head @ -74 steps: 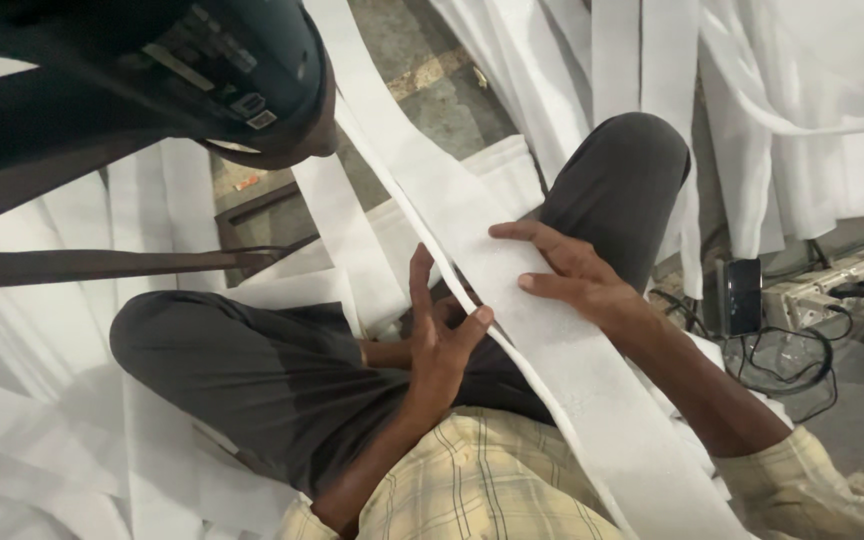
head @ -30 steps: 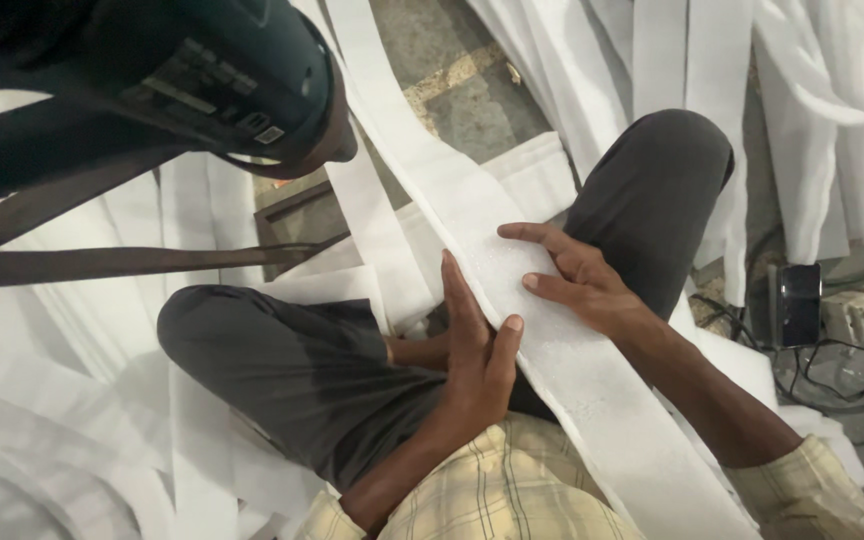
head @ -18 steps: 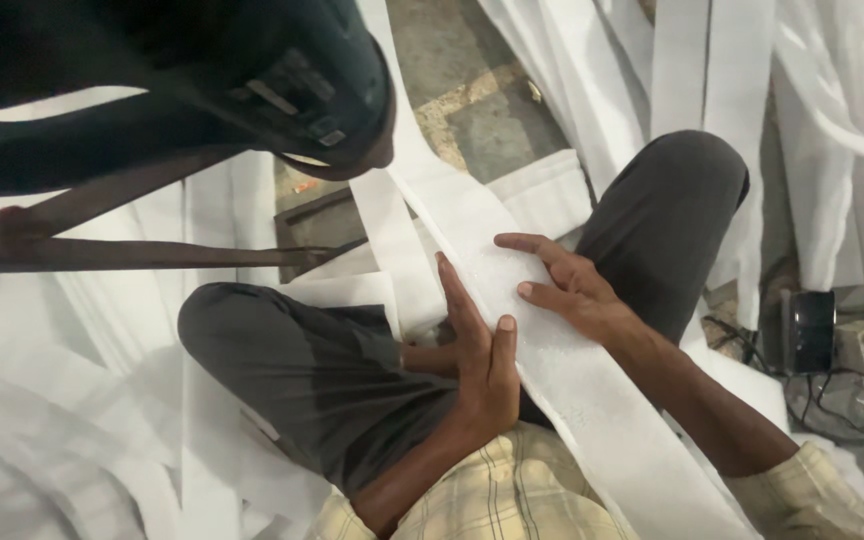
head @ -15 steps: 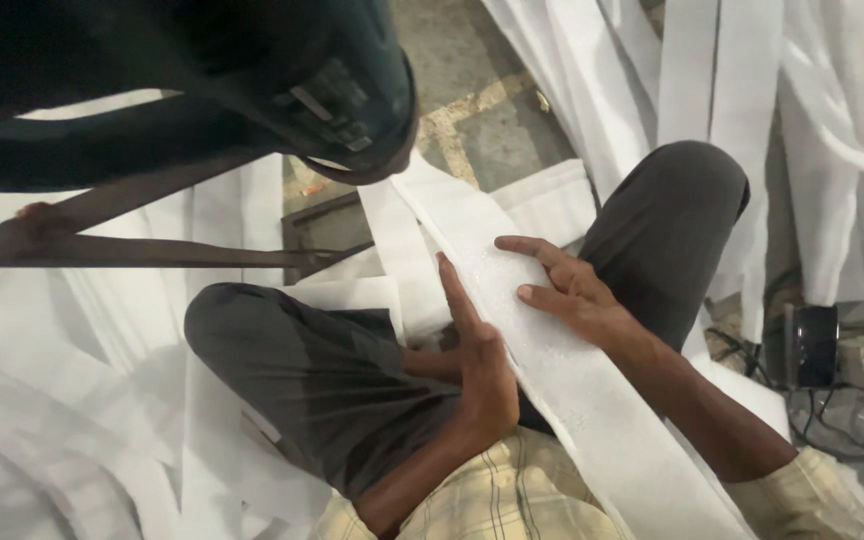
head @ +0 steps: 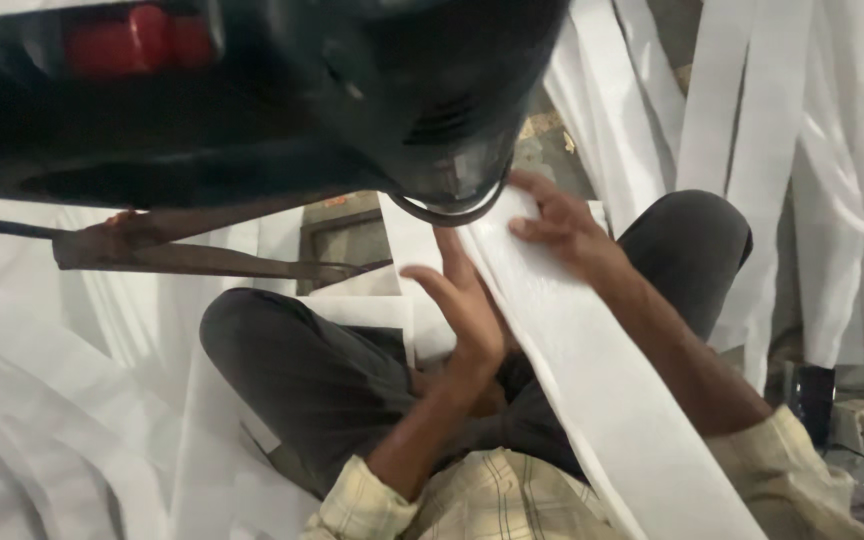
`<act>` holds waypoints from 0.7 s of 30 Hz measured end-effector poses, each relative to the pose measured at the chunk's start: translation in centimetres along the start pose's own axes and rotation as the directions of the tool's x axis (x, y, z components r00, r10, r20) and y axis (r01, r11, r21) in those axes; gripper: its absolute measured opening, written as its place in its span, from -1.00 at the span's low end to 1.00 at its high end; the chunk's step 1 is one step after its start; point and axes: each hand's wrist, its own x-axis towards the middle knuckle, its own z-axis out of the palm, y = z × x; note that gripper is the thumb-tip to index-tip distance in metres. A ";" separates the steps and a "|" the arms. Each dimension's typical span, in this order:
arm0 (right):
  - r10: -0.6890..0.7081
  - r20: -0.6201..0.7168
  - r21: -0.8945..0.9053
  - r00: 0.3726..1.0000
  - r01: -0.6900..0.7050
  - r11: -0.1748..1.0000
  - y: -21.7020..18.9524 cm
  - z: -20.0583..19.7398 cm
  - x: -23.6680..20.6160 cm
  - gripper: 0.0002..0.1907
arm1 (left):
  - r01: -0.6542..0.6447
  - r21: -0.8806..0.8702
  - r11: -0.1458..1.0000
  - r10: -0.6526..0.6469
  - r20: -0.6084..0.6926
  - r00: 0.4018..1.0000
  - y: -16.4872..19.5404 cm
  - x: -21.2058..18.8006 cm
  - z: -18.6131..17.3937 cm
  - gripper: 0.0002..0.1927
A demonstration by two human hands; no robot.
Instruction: The person sits on the floor and repeatedly folds long white fabric strips by hand. They align the edges and fold the material in half lengthwise, then place the folded strips aside.
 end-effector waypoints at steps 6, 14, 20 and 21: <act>-0.443 0.229 0.358 0.867 0.348 0.866 0.2 -1.6 7.9 -0.36 | -0.038 -0.434 0.900 0.046 0.007 0.999 -1.9 6.6 -2.8 0.01; -0.293 0.196 -0.045 0.936 0.307 0.951 0.4 -0.2 5.7 -0.44 | -0.455 0.651 0.607 0.406 0.238 0.882 -3.6 4.4 -5.4 -0.32; 0.096 0.159 -0.022 0.983 -0.094 0.995 1.6 -0.4 -2.1 -0.32 | -0.063 0.612 0.789 0.053 0.034 0.998 -4.4 -2.1 -1.7 -0.23; 0.104 0.143 -0.033 0.984 -0.100 0.994 1.8 -0.3 -3.3 -0.33 | -0.049 0.602 0.797 0.034 0.036 0.999 -4.4 -2.8 -1.4 -0.22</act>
